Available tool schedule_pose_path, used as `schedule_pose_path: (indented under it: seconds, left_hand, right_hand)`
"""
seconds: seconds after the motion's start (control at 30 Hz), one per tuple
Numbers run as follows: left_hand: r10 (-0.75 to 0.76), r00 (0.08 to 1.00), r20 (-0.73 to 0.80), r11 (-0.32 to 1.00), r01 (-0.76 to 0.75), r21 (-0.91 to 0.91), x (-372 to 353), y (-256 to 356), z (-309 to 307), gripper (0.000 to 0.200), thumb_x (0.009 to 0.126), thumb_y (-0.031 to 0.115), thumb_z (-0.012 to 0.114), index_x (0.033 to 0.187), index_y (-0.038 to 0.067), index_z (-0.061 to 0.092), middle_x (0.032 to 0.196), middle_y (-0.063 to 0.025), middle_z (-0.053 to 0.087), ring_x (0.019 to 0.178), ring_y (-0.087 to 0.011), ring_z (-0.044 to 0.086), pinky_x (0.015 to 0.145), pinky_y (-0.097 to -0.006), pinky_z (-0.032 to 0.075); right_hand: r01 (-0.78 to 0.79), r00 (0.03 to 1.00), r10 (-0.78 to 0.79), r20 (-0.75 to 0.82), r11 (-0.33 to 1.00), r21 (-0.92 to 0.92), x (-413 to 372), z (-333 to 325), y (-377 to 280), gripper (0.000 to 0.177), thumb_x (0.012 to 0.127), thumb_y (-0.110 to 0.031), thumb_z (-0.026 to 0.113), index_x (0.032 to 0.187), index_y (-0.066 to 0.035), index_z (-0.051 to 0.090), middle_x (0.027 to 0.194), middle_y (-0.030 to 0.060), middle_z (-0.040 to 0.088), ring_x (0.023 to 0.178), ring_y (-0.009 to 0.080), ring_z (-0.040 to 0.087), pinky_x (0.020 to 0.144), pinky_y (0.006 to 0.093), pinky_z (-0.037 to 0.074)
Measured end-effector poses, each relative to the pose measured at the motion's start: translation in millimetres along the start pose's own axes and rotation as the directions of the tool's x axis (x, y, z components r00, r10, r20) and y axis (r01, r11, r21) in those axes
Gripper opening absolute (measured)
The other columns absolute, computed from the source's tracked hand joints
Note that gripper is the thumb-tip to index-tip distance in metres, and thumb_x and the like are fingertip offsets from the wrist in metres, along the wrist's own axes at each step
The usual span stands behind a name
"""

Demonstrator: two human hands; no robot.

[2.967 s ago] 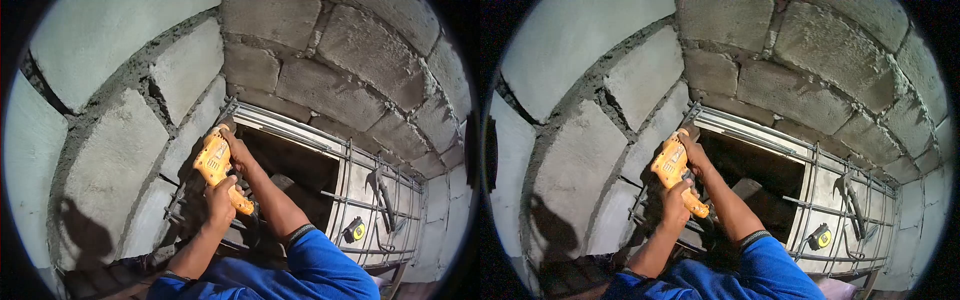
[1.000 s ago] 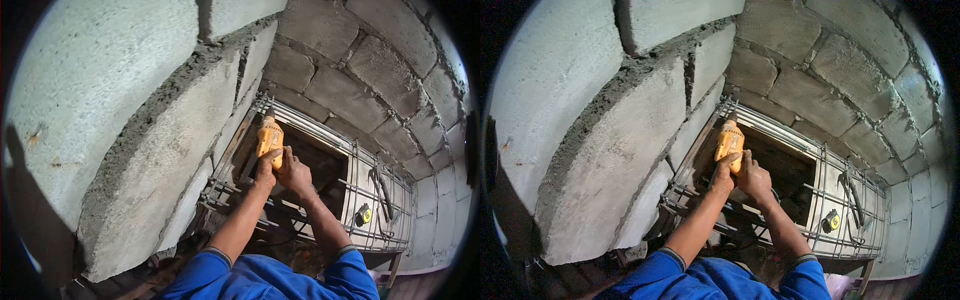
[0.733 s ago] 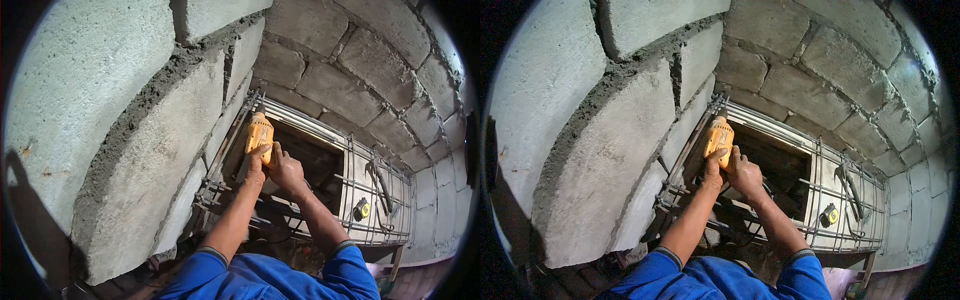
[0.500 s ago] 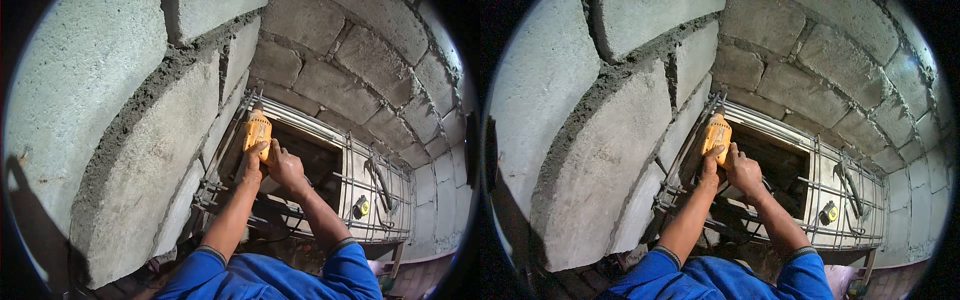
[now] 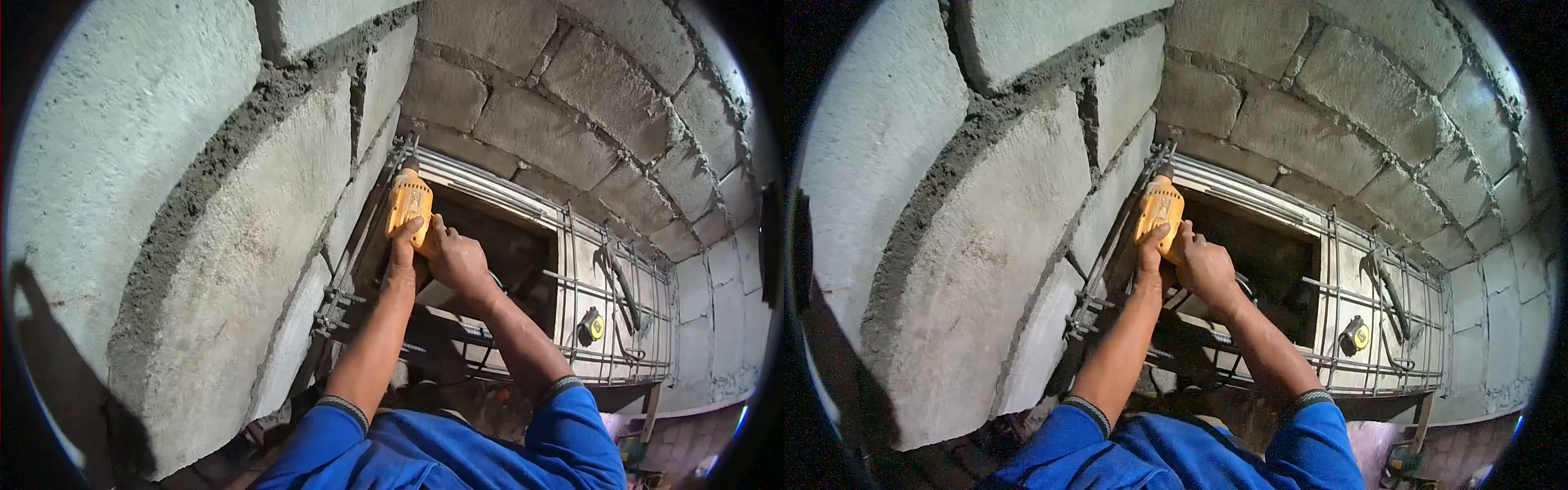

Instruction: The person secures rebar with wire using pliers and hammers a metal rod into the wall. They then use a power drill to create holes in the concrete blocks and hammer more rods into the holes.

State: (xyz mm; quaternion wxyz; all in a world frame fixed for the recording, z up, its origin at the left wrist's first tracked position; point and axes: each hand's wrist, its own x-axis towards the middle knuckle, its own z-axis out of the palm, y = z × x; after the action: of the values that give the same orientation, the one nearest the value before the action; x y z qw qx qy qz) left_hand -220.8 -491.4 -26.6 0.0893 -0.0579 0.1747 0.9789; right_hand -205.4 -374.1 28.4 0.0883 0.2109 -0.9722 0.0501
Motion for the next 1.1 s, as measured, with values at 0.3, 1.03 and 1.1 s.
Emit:
schedule_pose_path:
  seconds: [0.3, 1.03, 1.1]
  left_hand:
    - [0.091, 0.996, -0.015, 0.996, -0.091, 0.013, -3, 15, 3, 0.056, 0.083, 0.025, 0.072, 0.129, 0.000, 0.055, 0.108, -0.0143, 0.068, 0.095, -0.0263, 0.070, 0.084, -0.0401, 0.060]
    - [0.019, 0.998, 0.058, 1.000, -0.017, -0.025, -3, -6, -6, 0.064, 0.084, 0.031, 0.072, 0.137, 0.002, 0.050, 0.116, -0.0122, 0.066, 0.102, -0.0252, 0.066, 0.091, -0.0403, 0.056]
    - [0.007, 0.997, 0.072, 0.999, -0.003, -0.054, -3, -1, -1, 0.061, 0.083, 0.031, 0.074, 0.132, 0.002, 0.053, 0.110, -0.0100, 0.066, 0.096, -0.0233, 0.066, 0.088, -0.0378, 0.057]
  right_hand:
    - [-0.031, 0.998, 0.032, 0.047, 0.999, -0.022, 11, -6, -21, 0.072, 0.077, -0.019, 0.066, 0.141, 0.007, 0.045, 0.090, 0.0207, 0.069, 0.077, 0.0352, 0.071, 0.067, 0.0437, 0.058]
    - [0.042, 0.995, -0.037, 0.094, 0.998, -0.053, -6, -16, -6, 0.074, 0.078, -0.019, 0.069, 0.141, 0.006, 0.041, 0.095, 0.0216, 0.068, 0.074, 0.0355, 0.071, 0.063, 0.0430, 0.058]
    - [0.058, 0.998, -0.057, 0.038, 0.998, -0.037, -3, -15, -5, 0.073, 0.077, -0.020, 0.071, 0.140, 0.003, 0.042, 0.092, 0.0205, 0.067, 0.073, 0.0365, 0.070, 0.062, 0.0441, 0.057]
